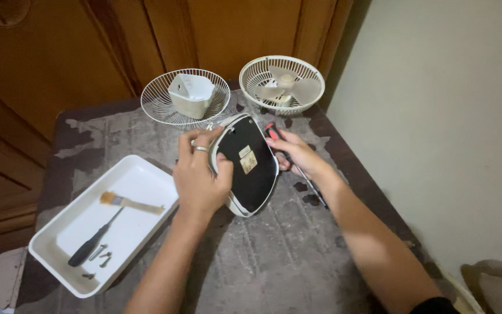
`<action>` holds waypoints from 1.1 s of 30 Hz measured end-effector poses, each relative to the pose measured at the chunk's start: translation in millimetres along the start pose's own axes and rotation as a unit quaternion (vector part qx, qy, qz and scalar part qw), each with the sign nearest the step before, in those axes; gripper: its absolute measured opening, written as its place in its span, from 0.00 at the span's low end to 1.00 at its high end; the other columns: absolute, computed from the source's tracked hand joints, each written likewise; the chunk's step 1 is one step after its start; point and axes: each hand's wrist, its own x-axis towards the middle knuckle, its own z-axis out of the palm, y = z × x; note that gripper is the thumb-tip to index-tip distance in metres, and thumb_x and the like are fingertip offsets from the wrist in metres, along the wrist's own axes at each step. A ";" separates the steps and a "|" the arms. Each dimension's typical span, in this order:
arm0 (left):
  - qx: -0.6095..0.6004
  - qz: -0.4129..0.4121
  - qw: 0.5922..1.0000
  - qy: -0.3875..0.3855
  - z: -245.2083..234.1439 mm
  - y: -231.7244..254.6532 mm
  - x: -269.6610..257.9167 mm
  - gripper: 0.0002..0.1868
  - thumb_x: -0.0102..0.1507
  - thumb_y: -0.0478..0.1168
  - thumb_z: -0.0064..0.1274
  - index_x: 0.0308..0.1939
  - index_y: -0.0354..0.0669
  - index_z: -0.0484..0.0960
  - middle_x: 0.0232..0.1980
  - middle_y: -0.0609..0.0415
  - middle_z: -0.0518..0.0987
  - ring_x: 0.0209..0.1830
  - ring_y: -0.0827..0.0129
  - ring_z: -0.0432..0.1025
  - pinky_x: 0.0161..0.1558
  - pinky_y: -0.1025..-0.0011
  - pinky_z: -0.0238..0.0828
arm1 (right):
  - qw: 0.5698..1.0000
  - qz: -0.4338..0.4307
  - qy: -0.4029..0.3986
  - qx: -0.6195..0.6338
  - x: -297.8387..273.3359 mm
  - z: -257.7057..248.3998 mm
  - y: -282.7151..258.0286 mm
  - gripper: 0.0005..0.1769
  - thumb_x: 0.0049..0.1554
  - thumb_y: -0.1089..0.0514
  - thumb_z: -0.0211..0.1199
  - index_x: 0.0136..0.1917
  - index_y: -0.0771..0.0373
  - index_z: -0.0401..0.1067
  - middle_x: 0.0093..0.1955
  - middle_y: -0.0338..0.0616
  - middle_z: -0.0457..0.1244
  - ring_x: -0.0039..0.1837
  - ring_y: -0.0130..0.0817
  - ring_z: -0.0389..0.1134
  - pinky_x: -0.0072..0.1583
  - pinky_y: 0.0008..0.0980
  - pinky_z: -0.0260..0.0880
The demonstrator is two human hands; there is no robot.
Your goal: The person reassembles a disassembled electric fan on a table. They attach the motor assembly to the base, secure it with a screwdriver, then fit the front grille and fasten it with a knob.
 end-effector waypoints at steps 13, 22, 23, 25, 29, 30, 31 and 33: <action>0.095 -0.186 0.959 -0.191 -17.0 30.9 29.4 0.25 0.60 0.49 0.58 0.59 0.49 0.72 0.40 0.38 0.84 0.42 0.40 0.78 0.45 0.48 0.73 | 1.000 -0.003 -0.008 -0.017 2.8 0.1 1.8 0.10 0.62 0.54 0.61 0.51 0.58 0.65 0.31 0.32 0.57 0.27 0.20 0.54 0.30 0.23 0.55; 0.080 -0.210 0.950 -0.216 -17.7 30.5 30.1 0.38 0.55 0.50 0.65 0.66 0.40 0.72 0.41 0.35 0.83 0.41 0.48 0.81 0.45 0.56 0.76 | 0.999 -0.009 -0.023 -0.031 1.3 1.0 0.0 0.12 0.61 0.53 0.62 0.54 0.60 0.66 0.33 0.32 0.58 0.28 0.20 0.55 0.31 0.24 0.56; 0.073 -0.201 0.954 -0.210 -17.8 31.2 30.9 0.37 0.55 0.49 0.66 0.65 0.38 0.72 0.41 0.35 0.83 0.41 0.48 0.81 0.45 0.56 0.76 | 0.999 -0.010 -0.025 -0.030 0.9 1.3 -0.3 0.12 0.61 0.53 0.62 0.54 0.60 0.66 0.33 0.32 0.58 0.28 0.20 0.56 0.31 0.24 0.56; 0.057 -0.181 0.961 -0.203 -19.5 32.7 32.4 0.36 0.55 0.48 0.66 0.64 0.37 0.73 0.42 0.34 0.83 0.41 0.49 0.81 0.45 0.57 0.76 | 0.999 -0.007 -0.025 -0.024 0.2 1.6 -0.9 0.12 0.61 0.53 0.61 0.55 0.59 0.66 0.33 0.32 0.59 0.28 0.20 0.56 0.32 0.24 0.57; 0.036 -0.153 0.960 -0.230 -26.9 34.8 38.7 0.35 0.55 0.46 0.66 0.64 0.37 0.74 0.44 0.35 0.83 0.42 0.50 0.82 0.45 0.59 0.76 | 1.000 0.016 0.019 -0.013 1.2 -2.1 -3.1 0.14 0.62 0.53 0.62 0.58 0.59 0.67 0.33 0.32 0.57 0.28 0.20 0.56 0.32 0.24 0.56; 0.035 -0.152 0.956 -0.246 -29.9 34.7 39.9 0.36 0.55 0.46 0.65 0.65 0.38 0.74 0.45 0.35 0.83 0.42 0.51 0.82 0.45 0.59 0.76 | 0.999 0.026 0.040 -0.011 1.2 -3.9 -2.2 0.14 0.62 0.53 0.62 0.59 0.59 0.68 0.32 0.32 0.57 0.28 0.20 0.56 0.32 0.24 0.56; 0.026 -0.134 0.958 -0.252 -33.6 34.4 41.3 0.35 0.55 0.45 0.66 0.65 0.38 0.75 0.46 0.35 0.84 0.43 0.51 0.82 0.46 0.59 0.76 | 0.999 0.022 0.028 0.028 1.0 -6.5 -1.8 0.15 0.62 0.52 0.61 0.59 0.59 0.68 0.32 0.31 0.56 0.28 0.19 0.55 0.32 0.23 0.55; 0.010 -0.099 0.960 -0.261 -41.7 33.4 44.0 0.35 0.55 0.44 0.66 0.64 0.38 0.75 0.47 0.35 0.84 0.45 0.49 0.81 0.47 0.58 0.75 | 0.994 0.016 0.004 0.104 0.5 -13.7 -0.6 0.16 0.61 0.52 0.61 0.61 0.58 0.70 0.30 0.29 0.56 0.26 0.19 0.54 0.31 0.23 0.53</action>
